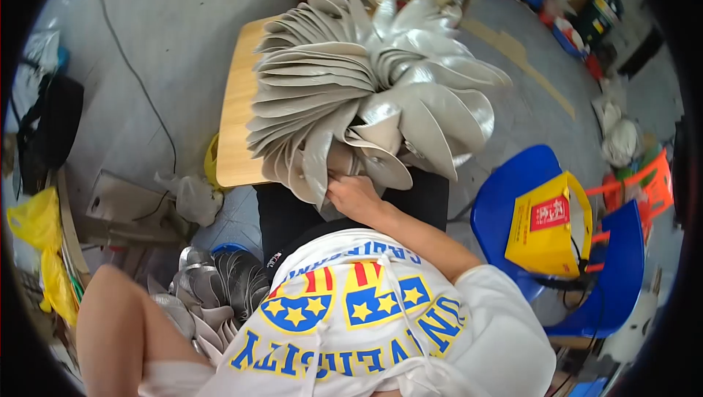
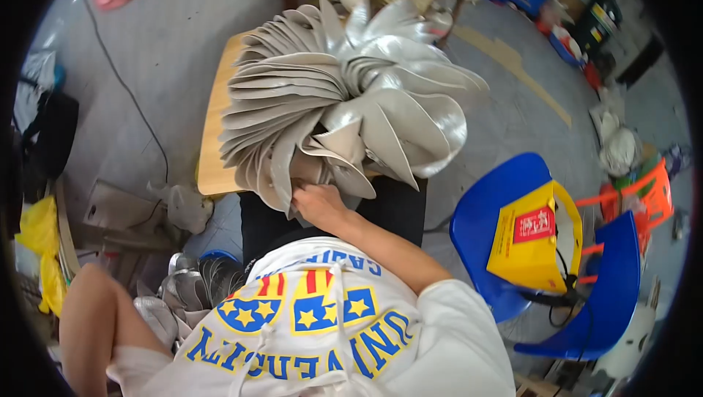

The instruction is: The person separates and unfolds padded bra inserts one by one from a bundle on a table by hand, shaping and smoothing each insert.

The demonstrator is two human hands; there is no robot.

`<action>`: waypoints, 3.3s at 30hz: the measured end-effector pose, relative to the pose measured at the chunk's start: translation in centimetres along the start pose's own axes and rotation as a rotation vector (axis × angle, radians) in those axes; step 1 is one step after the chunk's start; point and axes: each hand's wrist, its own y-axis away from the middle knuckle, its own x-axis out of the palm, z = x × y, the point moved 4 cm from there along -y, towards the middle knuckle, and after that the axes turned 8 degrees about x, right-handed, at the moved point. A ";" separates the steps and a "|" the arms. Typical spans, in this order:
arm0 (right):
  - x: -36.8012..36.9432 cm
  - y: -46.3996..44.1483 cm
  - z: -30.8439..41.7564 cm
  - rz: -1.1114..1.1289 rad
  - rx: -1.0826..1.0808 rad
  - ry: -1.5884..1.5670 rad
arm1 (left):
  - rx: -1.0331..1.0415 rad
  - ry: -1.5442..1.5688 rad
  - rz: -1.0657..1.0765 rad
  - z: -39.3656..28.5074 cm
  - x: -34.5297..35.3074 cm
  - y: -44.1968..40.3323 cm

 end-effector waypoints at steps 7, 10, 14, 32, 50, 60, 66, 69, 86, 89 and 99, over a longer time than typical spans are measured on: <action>0.8 0.2 -0.4 0.065 0.020 0.031 | 0.045 0.210 0.192 0.2 5.6 3.0; 0.3 0.5 -0.6 0.069 0.045 0.035 | 0.017 0.227 0.183 0.4 6.6 3.6; 1.7 0.8 -1.4 0.163 0.060 0.092 | -0.011 0.215 0.202 0.0 8.3 4.4; 1.0 1.0 -1.1 0.062 0.011 0.062 | -0.106 0.113 0.200 -1.3 11.0 7.6; -1.6 -1.3 1.9 0.056 0.015 -0.096 | -1.662 0.355 -0.333 -4.1 21.9 9.9; -1.8 -2.4 2.5 0.145 0.080 -0.218 | -1.740 0.185 -0.109 -10.1 35.6 17.0; -1.8 -2.5 2.7 0.162 0.071 -0.256 | -1.715 0.298 -0.192 -10.5 35.1 18.5; -1.7 -2.5 2.1 0.200 0.144 -0.278 | -1.679 0.396 -0.188 -10.6 34.4 18.3; -4.8 -2.6 1.7 0.119 0.161 -0.294 | -1.856 0.523 -0.060 -10.2 33.4 23.2; -4.9 -1.4 0.0 0.115 0.244 -0.353 | -1.843 0.631 -0.128 -9.6 33.6 22.2; -5.1 -2.9 5.3 -0.013 0.068 0.070 | -2.067 0.809 -0.376 -10.9 35.0 19.3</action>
